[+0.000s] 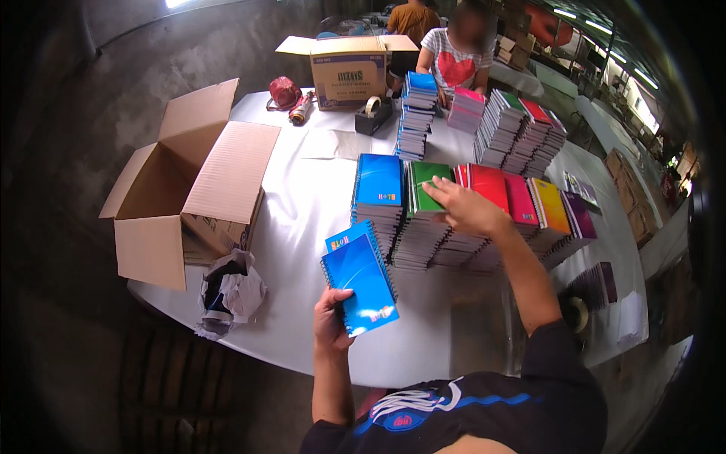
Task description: The person picks up several notebooks one at a time from different stacks to form a small pile, slides the pile into a clear plastic bag, and seals the bag by applying a piece of tape from a dispenser.
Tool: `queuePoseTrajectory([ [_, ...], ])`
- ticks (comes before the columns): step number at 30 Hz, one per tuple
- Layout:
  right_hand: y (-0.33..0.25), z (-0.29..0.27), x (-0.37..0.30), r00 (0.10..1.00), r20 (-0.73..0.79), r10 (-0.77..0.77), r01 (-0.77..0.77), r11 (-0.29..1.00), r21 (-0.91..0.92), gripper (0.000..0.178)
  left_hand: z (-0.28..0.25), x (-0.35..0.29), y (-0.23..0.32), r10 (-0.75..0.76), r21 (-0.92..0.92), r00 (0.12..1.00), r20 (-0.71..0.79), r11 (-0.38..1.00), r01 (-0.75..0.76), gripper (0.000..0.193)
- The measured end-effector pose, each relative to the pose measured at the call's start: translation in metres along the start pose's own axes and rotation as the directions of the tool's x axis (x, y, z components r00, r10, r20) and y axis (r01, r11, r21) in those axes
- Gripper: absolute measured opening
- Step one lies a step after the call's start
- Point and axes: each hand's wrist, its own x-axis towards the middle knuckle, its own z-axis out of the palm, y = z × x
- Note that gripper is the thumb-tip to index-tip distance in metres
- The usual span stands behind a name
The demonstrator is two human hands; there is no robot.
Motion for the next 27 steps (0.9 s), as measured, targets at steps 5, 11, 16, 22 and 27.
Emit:
queuePoseTrajectory([
  [5, 0.007, -0.031, 0.003, 0.997, -0.058, -0.044, 0.059, 0.951, 0.302, 0.043, -0.002, 0.011, -0.026, -0.041, 0.034, 0.998, -0.04, 0.999, 0.043, 0.039],
  [11, -0.01, -0.045, -0.017, 0.847, -0.53, 0.041, 0.093, 0.97, 0.224, 0.033, 0.019, 0.017, -0.046, -0.095, -0.033, 0.995, 0.028, 0.995, 0.096, 0.047],
  [16, -0.103, -0.028, -0.084, 0.899, -0.331, -0.285, 0.236, 0.955, -0.181, 0.051, 0.039, 0.013, -0.052, -0.05, -0.044, 0.978, 0.203, 0.997, 0.06, 0.053],
  [22, -0.055, -0.061, -0.09, 0.991, -0.132, 0.016, -0.025, 0.997, -0.067, 0.103, 0.009, 0.004, -0.057, -0.183, 0.069, 0.983, 0.015, 0.981, 0.181, 0.046],
  [27, 0.056, -0.016, -0.076, 0.982, -0.039, 0.182, -0.179, 0.981, 0.08, 0.091, 0.016, 0.003, -0.064, -0.199, 0.094, 0.976, 0.083, 0.977, 0.192, 0.044],
])
